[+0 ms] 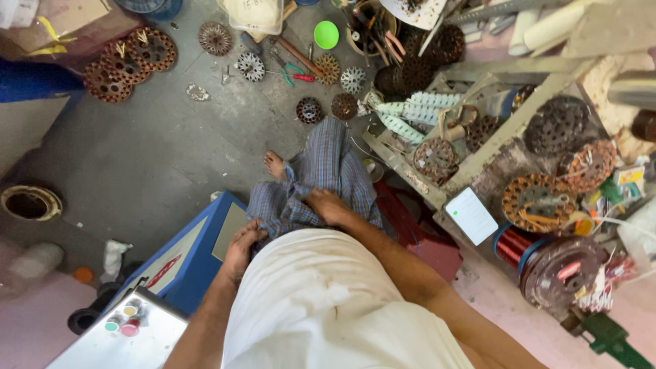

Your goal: The person operates a stator pressing machine, then sits on the floor to manually repair motor stators. They use a hammer and punch to adjust the stator slots and inspect the components.

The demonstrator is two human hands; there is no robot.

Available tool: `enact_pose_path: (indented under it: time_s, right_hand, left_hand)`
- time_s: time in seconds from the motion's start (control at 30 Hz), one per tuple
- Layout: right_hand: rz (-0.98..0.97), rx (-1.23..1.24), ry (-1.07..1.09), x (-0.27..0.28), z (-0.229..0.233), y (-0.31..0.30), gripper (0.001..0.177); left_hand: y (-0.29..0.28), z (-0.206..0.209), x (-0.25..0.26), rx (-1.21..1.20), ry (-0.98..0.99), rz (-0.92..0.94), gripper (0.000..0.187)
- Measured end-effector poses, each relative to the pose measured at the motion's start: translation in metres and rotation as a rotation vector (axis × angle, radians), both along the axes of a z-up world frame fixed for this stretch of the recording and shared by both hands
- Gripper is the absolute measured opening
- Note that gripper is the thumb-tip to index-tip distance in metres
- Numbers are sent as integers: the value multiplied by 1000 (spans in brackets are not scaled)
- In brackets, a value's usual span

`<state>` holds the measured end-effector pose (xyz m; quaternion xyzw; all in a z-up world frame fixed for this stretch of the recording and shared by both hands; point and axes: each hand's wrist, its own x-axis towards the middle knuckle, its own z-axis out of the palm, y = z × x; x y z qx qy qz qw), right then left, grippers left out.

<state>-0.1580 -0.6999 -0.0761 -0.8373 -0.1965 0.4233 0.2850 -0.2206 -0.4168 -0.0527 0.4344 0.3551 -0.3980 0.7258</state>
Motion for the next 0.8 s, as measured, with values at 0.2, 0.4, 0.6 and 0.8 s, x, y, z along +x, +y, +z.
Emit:
enact_pose_path:
  time_s: [0.2, 0.4, 0.6, 0.8]
  right_hand:
    - [356, 361, 356, 0, -51, -9, 36]
    - [386, 227, 716, 40, -182, -20, 41]
    - [-95, -340, -69, 110, -411, -41, 56]
    - [-23, -566, -131, 137, -555, -48, 70]
  left_hand:
    - [-66, -5, 34, 33, -84, -247, 41]
    - [-99, -142, 77, 666, -484, -825, 29]
    - [5, -434, 133, 1030, -731, -450, 25]
    - [159, -633, 167, 1442, -645, -525, 53]
